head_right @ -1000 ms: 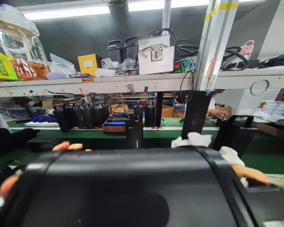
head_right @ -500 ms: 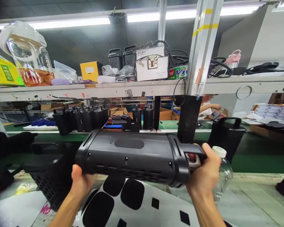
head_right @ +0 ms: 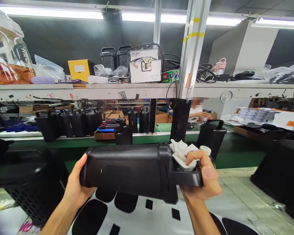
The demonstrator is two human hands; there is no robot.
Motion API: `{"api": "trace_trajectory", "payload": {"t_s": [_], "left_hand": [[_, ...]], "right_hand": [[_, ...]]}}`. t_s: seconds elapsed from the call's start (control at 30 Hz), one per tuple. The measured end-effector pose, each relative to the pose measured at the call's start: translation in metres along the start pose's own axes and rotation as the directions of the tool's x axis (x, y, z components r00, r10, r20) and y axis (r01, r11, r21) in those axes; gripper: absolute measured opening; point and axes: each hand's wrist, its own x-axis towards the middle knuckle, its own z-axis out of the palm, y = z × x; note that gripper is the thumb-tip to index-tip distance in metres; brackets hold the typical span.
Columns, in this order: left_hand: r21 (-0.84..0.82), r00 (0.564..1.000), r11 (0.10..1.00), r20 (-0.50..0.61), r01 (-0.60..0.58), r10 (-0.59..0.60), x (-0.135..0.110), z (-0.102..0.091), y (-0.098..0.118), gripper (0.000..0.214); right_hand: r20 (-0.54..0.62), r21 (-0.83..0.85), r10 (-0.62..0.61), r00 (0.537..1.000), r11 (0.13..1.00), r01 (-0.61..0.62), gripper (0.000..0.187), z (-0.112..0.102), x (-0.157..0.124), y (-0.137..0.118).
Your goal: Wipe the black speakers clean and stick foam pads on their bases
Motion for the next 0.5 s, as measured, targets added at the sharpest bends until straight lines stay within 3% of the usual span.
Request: {"api": "trace_trajectory", "payload": {"t_s": [0.07,0.17,0.27,0.37,0.43,0.5], "left_hand": [[-0.045,1.0,0.999,-0.013,-0.02,0.019,0.003,-0.003,0.0,0.015],[-0.101,0.997,0.992,-0.017,-0.07,0.069,0.006,-0.008,0.002,0.011],[-0.139,0.992,0.982,0.011,-0.125,0.128,0.009,-0.015,0.003,0.007],[-0.179,0.984,0.968,0.009,-0.174,0.178,0.016,-0.025,0.002,0.012],[-0.176,0.97,0.954,0.0,-0.241,0.245,0.02,-0.031,-0.001,0.028],[-0.123,0.937,0.933,0.047,-0.339,0.347,0.02,-0.034,-0.004,0.055]], "right_hand": [[0.014,0.078,-0.04,0.999,0.996,0.039,0.029,0.003,-0.001,-0.001],[-0.073,0.12,-0.129,0.989,0.983,0.137,0.024,0.005,-0.002,-0.002],[-0.091,0.158,-0.105,0.99,0.98,0.119,0.021,0.008,-0.003,-0.004],[-0.055,0.158,0.027,0.998,0.987,-0.018,0.021,0.013,-0.005,-0.007],[-0.055,0.145,0.162,0.985,0.978,-0.152,0.026,0.016,-0.005,-0.008],[-0.011,0.15,0.408,0.913,0.903,-0.402,0.029,0.019,-0.001,-0.006]]}}
